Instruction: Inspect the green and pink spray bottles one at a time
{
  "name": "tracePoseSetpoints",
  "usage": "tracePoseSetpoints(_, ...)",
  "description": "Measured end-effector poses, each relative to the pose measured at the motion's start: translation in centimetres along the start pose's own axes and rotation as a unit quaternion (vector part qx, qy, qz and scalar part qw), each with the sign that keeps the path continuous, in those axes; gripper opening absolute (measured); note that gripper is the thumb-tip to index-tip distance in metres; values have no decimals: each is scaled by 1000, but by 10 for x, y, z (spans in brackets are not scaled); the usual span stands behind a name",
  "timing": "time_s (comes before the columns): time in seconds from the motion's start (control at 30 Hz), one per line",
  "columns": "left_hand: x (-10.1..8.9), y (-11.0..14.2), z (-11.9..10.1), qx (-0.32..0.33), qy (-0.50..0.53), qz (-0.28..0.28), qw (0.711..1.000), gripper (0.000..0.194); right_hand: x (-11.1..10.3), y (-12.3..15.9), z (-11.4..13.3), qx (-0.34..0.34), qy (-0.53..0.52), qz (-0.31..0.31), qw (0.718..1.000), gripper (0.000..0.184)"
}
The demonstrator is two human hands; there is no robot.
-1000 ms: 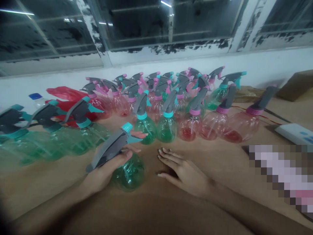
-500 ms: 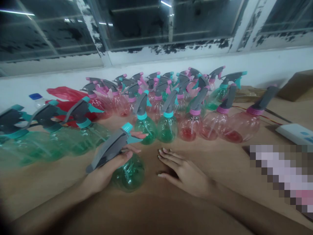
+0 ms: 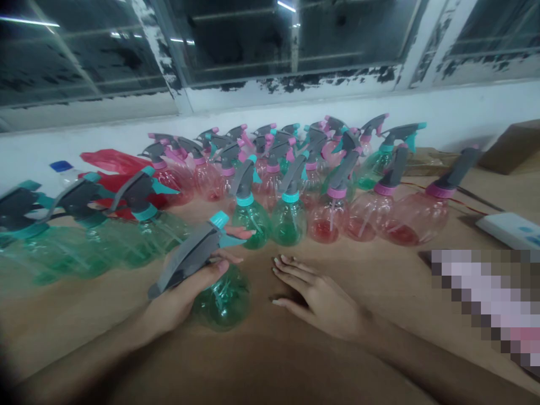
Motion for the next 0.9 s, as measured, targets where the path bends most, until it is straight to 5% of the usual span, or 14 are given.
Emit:
tracePoseSetpoints(0.53, -12, 7, 14, -17, -14, 1, 1000, 14, 1, 0, -2, 4, 23, 23, 999, 54)
tracePoseSetpoints(0.9, -1, -2, 8, 3, -30, -39, 999, 25, 0, -1, 0, 3, 20, 24, 1000, 54)
Point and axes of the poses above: each hand's wrist, its own y-axis away from the middle knuckle, its own x-axis out of the palm, z = x × y, the point moved 1 cm from there along -y, towards the middle knuckle, and after that the axes turned 3 degrees about x, right-handed, at the moved point
